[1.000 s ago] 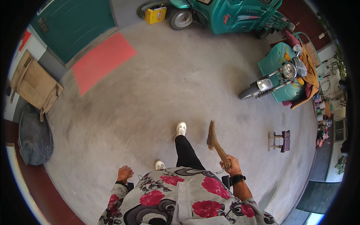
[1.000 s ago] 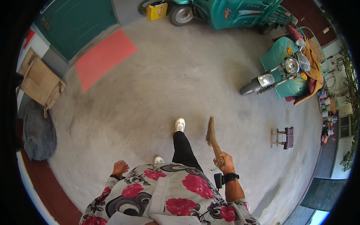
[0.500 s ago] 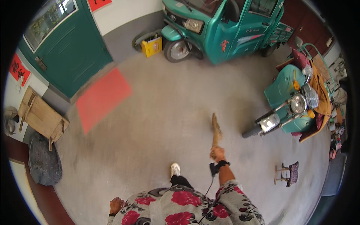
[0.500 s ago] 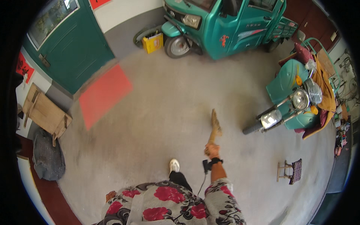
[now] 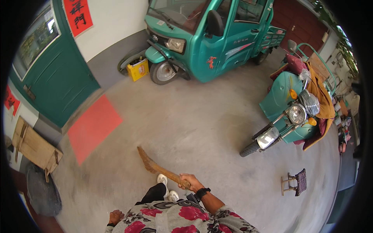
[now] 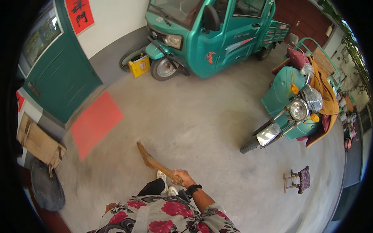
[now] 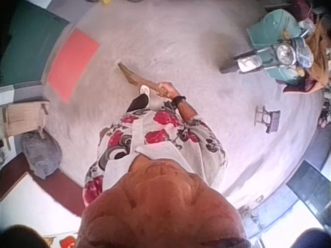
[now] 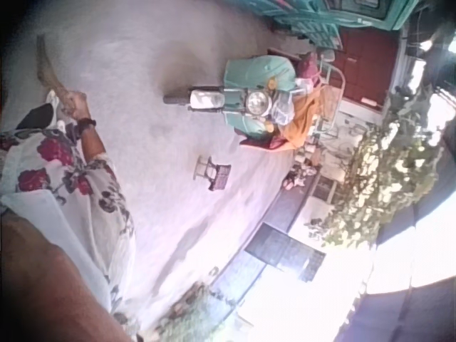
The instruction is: The person sweeps a concrete courtyard with a traditional straw broom. They move systematically across the area, sweeping around potted plants, a parked three-wheeled vehicle, and a red mat near a doorway.
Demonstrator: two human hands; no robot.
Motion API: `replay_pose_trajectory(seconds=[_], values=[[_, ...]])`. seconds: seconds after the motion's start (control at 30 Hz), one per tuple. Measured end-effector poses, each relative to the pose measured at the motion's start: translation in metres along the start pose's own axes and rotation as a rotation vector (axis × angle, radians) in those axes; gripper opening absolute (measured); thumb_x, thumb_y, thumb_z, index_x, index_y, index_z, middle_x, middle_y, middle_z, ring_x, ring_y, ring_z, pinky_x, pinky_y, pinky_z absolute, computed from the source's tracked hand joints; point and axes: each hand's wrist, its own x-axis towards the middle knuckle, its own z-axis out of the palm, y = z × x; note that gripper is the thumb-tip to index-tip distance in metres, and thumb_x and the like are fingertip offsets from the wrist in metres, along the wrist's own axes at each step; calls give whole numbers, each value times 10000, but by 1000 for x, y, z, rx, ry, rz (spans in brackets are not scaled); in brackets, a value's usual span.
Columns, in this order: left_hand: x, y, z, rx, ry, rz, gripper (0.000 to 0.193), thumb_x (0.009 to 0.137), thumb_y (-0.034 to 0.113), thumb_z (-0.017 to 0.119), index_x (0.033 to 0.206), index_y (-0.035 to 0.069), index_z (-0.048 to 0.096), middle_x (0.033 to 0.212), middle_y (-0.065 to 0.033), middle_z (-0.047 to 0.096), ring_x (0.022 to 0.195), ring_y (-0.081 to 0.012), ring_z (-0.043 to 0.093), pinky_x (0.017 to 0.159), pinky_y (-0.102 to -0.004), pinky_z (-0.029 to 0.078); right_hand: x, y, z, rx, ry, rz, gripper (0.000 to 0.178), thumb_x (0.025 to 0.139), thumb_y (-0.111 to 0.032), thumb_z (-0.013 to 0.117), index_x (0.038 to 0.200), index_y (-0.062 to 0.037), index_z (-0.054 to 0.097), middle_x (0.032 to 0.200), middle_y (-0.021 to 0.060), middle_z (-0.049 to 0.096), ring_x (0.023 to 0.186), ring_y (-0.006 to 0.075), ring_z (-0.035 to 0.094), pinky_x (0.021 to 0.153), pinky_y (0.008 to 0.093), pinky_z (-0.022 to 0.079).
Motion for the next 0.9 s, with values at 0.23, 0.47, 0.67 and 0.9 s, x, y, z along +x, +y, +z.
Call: replay_pose_trajectory(seconds=[0.23,0.47,0.67,0.9], values=[[106,75,-18,829,-15,599,148,589,116,615,702,89,523,660,-56,538,666,-233,544,603,-363,463,11,-67,-49,-96,292,-299,359,644,-25,572,984,34,473,660,105,528,489,211,552,375,319,438],[207,120,9,-309,-20,84,151,756,198,496,805,57,506,732,-82,560,609,-180,570,514,-294,469,26,-185,-97,-4,569,-463,200,672,-121,526,801,24,477,585,140,503,454,262,520,358,337,419],[267,202,3,-666,-1,-415,280,754,210,522,962,24,501,834,-98,578,703,-195,583,583,-295,476,69,-254,-95,162,733,-358,192,677,-121,523,818,-6,461,605,120,483,444,253,497,337,325,362],[288,190,-6,-606,65,-347,384,754,202,521,1060,-19,451,796,-95,572,677,-172,574,549,-274,462,160,-241,-45,-114,427,-191,166,715,-111,521,807,23,484,582,164,506,471,270,527,357,342,419]])
